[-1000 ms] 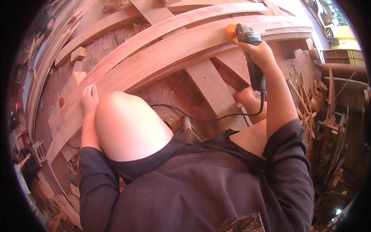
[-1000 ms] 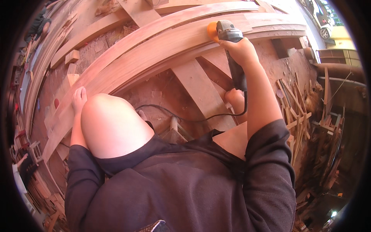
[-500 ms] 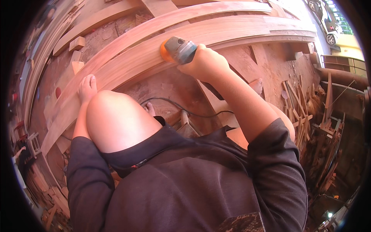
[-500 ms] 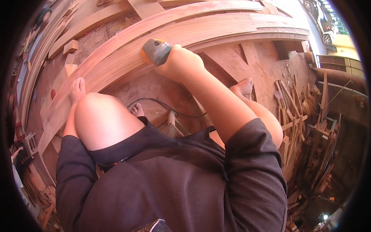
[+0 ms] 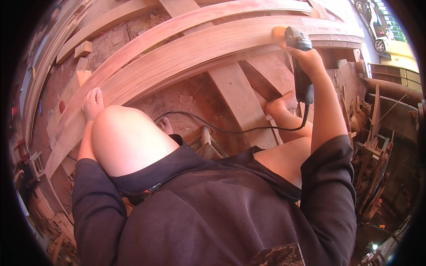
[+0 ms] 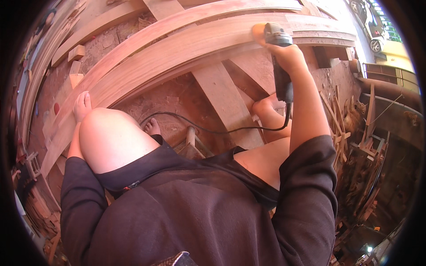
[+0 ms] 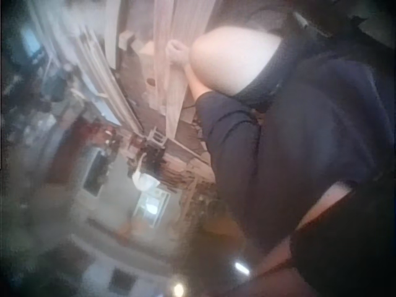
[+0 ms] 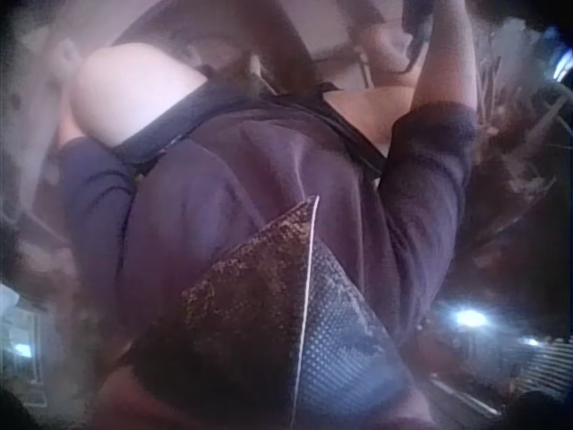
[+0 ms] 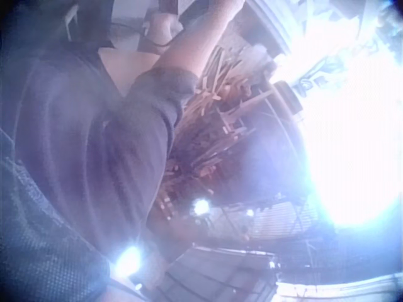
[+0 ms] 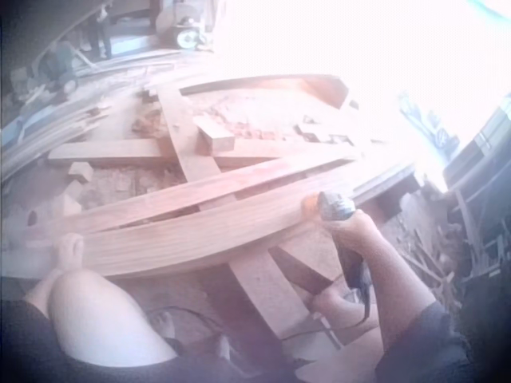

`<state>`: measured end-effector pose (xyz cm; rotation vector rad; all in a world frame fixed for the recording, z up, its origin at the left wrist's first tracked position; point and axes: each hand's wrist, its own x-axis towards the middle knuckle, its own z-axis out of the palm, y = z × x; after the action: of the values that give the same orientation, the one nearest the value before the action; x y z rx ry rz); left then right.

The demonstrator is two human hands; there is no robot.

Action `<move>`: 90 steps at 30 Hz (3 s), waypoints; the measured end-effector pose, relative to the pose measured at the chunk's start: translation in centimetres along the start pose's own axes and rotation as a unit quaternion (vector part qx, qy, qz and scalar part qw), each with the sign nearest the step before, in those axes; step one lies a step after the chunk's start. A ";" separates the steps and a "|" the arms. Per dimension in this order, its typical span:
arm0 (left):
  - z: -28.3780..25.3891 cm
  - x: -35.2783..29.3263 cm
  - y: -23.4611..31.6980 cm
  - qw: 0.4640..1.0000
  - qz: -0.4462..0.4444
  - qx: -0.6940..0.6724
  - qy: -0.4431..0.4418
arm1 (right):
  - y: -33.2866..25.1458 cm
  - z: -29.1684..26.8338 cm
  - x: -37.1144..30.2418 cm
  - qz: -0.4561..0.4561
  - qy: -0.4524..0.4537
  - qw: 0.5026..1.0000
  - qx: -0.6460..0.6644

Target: The person sits on the floor and uses an orbital sander to smooth the surface of a long wooden plank. They briefly stop to change the sanding disc and then continue sanding the plank.

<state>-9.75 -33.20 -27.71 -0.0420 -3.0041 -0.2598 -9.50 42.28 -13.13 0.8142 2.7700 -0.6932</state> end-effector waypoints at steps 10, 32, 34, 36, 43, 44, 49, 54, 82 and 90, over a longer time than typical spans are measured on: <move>0.6 0.4 -0.9 1.000 0.006 0.004 0.016 | -13.0 6.4 -8.3 -0.076 -0.090 0.992 -0.040; 0.2 -0.6 0.5 0.999 -0.037 -0.032 0.021 | -1.3 1.5 5.0 -0.063 0.001 0.995 0.079; 0.4 -0.5 0.5 0.999 -0.029 -0.026 0.032 | -2.1 2.4 5.1 -0.102 0.005 0.993 0.065; 1.2 0.2 0.7 0.998 -0.012 -0.036 0.040 | -3.4 3.9 4.2 -0.161 0.004 0.985 0.059; 1.3 -0.9 -2.3 0.999 -0.001 0.006 0.048 | -18.6 10.2 -10.4 -0.131 -0.093 0.984 -0.074; 1.3 -0.4 -1.7 0.999 0.007 -0.006 0.046 | -18.9 10.3 -10.9 -0.158 -0.099 0.978 -0.097; 0.9 0.3 -0.5 0.999 0.003 -0.019 0.033 | -18.1 7.7 -10.0 -0.161 -0.132 0.972 -0.112; 0.2 0.0 0.0 0.999 -0.003 -0.026 0.021 | -12.4 3.4 -2.7 -0.102 -0.081 0.988 -0.077; 1.0 0.5 -2.3 0.999 0.026 -0.023 0.010 | -15.5 4.8 -6.7 -0.174 -0.136 0.973 -0.070; 1.0 0.4 -2.0 0.999 0.028 -0.033 0.004 | -2.2 -3.1 7.2 -0.062 -0.020 0.998 -0.009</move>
<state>-10.36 -34.98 -28.98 -0.1307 -2.9807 -0.3534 -16.85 45.51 -11.59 0.6229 2.8043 -0.6953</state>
